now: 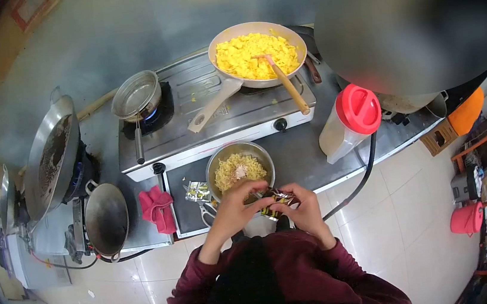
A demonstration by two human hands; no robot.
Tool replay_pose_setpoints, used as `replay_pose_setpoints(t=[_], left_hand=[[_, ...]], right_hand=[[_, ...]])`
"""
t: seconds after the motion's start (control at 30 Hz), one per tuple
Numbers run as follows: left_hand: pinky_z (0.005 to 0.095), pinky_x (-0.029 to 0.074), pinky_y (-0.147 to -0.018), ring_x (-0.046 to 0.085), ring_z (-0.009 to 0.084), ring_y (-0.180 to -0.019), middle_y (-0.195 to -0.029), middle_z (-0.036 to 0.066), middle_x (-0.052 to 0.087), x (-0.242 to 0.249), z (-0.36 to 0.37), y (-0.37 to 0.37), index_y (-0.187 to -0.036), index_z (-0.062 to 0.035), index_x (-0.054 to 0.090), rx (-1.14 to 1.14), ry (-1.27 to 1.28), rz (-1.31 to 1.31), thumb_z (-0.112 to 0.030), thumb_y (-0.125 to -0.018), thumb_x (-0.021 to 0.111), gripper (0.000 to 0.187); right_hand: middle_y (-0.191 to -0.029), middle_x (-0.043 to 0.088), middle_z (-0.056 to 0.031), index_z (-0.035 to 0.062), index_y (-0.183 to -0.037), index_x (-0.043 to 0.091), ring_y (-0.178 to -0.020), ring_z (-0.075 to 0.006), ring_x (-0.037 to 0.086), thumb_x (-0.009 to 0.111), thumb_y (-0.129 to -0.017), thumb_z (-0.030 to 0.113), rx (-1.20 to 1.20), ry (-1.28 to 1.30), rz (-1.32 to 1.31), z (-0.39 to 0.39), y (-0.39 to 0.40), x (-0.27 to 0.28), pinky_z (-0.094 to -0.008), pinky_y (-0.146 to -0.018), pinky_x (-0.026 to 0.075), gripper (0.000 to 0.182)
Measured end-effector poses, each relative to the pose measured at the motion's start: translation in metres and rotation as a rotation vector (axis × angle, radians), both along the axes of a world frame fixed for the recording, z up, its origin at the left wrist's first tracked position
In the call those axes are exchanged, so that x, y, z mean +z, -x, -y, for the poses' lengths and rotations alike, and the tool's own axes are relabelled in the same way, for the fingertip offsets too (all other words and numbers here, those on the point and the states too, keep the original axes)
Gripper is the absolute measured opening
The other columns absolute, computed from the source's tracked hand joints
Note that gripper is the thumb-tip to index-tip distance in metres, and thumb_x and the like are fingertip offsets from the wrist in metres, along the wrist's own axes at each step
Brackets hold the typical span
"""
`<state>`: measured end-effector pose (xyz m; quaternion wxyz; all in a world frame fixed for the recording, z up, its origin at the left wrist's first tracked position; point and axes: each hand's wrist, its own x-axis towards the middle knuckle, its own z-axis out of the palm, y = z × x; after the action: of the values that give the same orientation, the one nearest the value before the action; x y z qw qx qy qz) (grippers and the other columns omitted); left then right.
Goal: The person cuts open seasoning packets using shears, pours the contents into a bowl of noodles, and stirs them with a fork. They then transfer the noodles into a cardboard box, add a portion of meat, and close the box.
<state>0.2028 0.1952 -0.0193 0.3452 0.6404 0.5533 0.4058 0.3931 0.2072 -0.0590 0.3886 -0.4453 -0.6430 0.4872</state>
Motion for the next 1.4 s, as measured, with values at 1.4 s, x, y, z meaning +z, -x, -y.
replay_pose_setpoints(t=[1.4], left_hand=[[0.0341,0.043,-0.087,0.052,0.0224,-0.1,-0.104,0.008,0.054,-0.077,-0.019,0.043,-0.112,-0.0022,0.05,0.025,-0.363,0.209,-0.014,-0.08,0.069,0.039]], right_hand=[[-0.078,0.062,-0.0096,0.0054,-0.091,0.061,-0.064,-0.0166,0.06,0.069,-0.074,0.024,-0.078,0.146,-0.211,-0.11,0.116,-0.122,-0.0323,-0.052,0.049,0.026]])
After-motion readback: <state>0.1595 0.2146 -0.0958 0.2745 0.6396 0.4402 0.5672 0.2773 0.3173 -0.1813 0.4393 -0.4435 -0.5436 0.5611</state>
